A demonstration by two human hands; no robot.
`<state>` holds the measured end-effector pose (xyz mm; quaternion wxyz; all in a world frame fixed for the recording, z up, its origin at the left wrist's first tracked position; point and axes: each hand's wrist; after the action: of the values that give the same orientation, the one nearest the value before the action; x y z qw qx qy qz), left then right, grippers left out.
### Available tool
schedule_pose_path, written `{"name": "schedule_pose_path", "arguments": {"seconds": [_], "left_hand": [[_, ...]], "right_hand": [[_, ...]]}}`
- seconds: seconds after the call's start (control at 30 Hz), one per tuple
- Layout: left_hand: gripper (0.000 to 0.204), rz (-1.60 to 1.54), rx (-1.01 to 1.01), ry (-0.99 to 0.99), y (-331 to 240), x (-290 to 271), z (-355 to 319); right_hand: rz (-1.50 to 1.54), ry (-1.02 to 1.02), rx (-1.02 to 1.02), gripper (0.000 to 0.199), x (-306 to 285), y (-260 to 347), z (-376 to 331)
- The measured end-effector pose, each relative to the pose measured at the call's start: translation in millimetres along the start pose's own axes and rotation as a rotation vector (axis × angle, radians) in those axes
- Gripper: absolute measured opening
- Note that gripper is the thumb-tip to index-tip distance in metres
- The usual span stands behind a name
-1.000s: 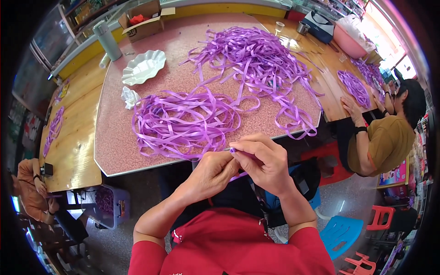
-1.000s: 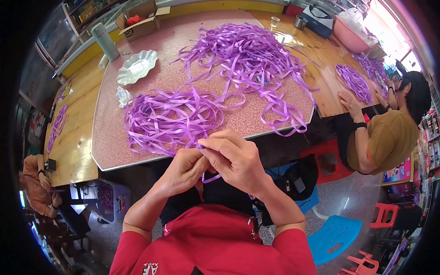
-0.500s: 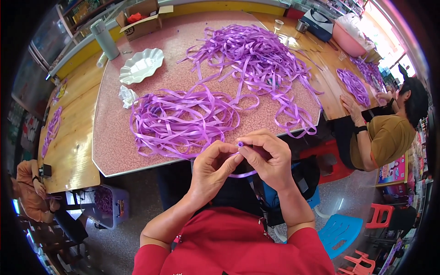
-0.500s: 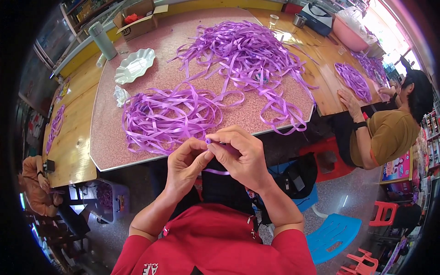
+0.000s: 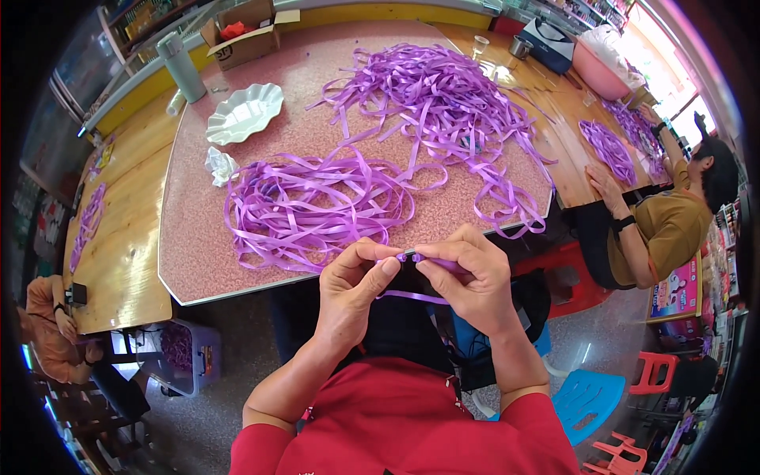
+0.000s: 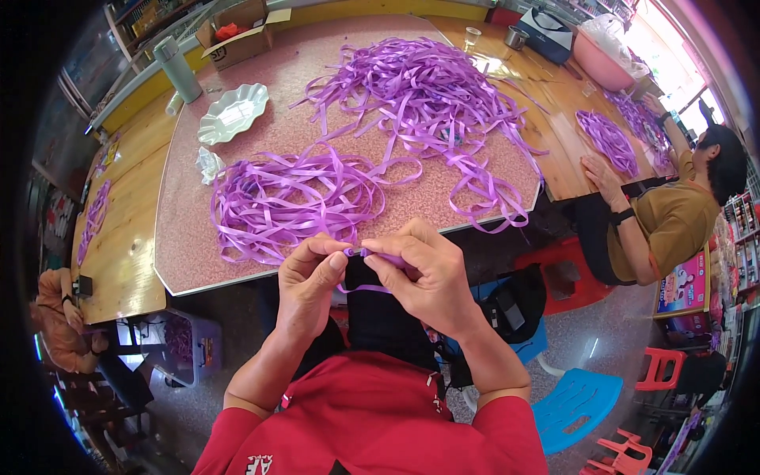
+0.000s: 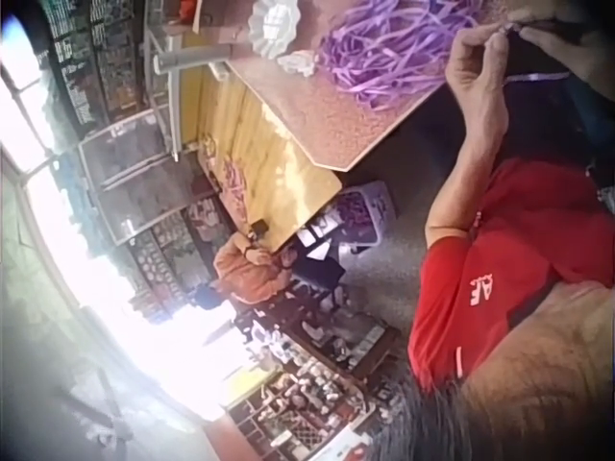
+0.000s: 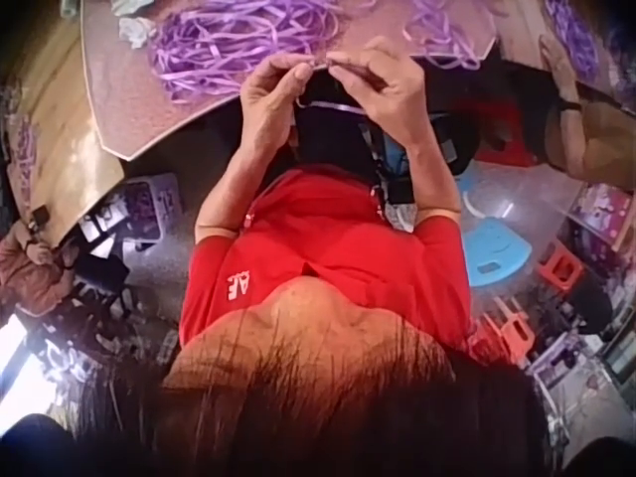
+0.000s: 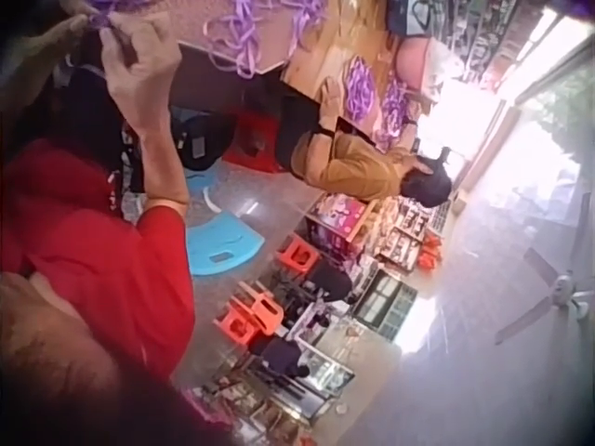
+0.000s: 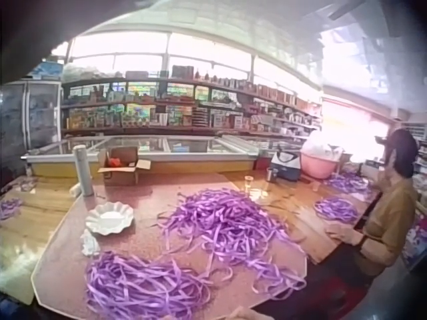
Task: The recorder is preparing purple ribbons, likely for packaging or decoration, by manipulating individual strips.
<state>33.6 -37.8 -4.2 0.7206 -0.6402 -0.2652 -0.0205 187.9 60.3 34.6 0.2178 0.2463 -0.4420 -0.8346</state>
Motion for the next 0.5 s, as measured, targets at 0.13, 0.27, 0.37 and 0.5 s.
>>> {"name": "schedule_pose_path", "arguments": {"seconds": [0.13,0.27,0.37,0.5], "left_hand": [[0.010,0.007,0.064,0.013,2.6,0.2,-0.4],[0.011,0.018,0.079,0.020,2.0,-0.8,-0.2],[0.010,0.012,0.079,0.012,0.9,-0.2,0.6],[0.009,-0.017,0.062,0.044,-0.9,1.2,0.0]], "right_hand": [[-0.025,-0.013,-0.081,0.024,5.8,0.4,0.8],[-0.037,0.002,-0.070,0.024,6.6,3.2,1.4],[0.016,0.007,-0.057,0.023,6.8,3.8,0.1],[0.046,0.039,-0.061,0.022,4.4,2.5,1.0]]}}
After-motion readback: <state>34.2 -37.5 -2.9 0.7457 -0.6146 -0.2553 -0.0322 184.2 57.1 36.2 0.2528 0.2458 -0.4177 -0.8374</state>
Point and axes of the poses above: each hand's wrist, its own z-axis towards the middle knuckle, its own x-axis out of the palm, y = z × x, and after that the axes turned 12 degrees about z, right-handed
